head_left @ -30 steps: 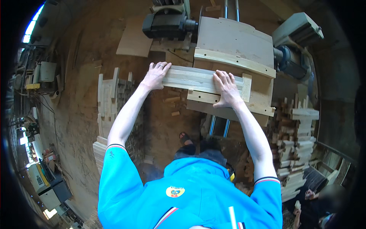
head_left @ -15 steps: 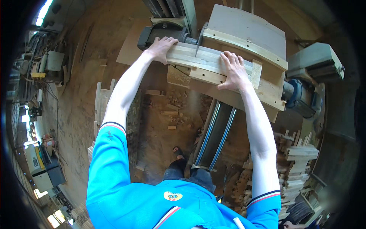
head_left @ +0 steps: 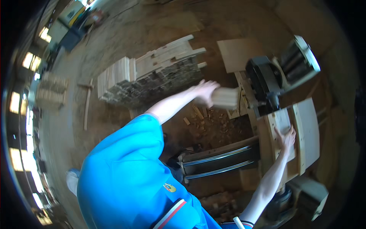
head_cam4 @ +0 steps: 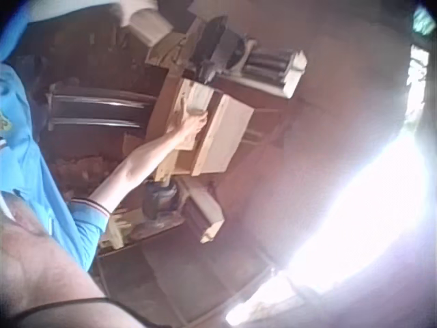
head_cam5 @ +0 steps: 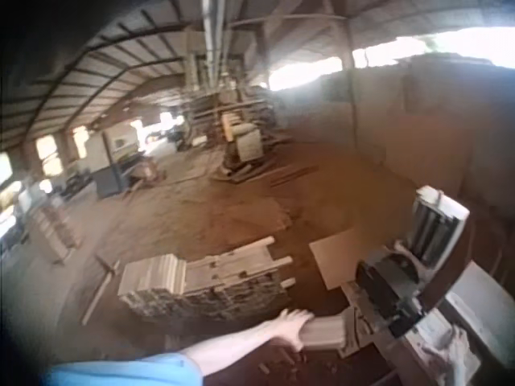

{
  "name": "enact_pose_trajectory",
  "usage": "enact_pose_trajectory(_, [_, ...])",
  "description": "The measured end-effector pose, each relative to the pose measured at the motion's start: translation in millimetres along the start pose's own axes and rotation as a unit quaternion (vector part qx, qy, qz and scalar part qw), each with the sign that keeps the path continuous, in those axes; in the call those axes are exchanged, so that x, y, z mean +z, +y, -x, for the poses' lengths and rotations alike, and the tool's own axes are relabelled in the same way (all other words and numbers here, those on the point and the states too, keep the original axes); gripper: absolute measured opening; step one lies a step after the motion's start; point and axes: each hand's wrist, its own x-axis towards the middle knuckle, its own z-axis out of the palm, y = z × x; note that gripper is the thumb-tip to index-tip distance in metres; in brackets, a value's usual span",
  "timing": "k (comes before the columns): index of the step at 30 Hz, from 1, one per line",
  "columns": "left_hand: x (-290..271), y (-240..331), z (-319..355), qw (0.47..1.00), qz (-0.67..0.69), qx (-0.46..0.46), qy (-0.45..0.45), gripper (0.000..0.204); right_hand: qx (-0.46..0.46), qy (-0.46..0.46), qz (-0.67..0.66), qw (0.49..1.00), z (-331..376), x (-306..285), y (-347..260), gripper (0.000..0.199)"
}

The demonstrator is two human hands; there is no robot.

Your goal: The person shapes wood planks using a woodworking machine, then stacks the finished planks by hand.

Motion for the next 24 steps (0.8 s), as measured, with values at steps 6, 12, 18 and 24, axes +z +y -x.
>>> enact_pose_trajectory(6, [144, -121, 353, 0.911, 0.168, -0.369, -0.071, 0.106, -0.078, 0.031, 0.072, 0.994, 19, 22, -18, 0.097])
enact_pose_trajectory(12, [227, -134, 615, 0.755, 0.230, -0.592, -0.165, 0.113, -0.158, -0.018, 0.004, 0.987, 105, 31, -16, 0.085])
enact_pose_trajectory(18, [308, -123, 707, 0.708, 0.315, -0.624, -0.097, 0.110, -0.183, -0.143, -0.077, 0.970, 191, 38, -78, 0.094])
enact_pose_trajectory(24, [358, -151, 721, 0.677, 0.443, -0.585, 0.054, 0.114, -0.143, -0.090, -0.042, 0.985, 284, 58, -155, 0.110])
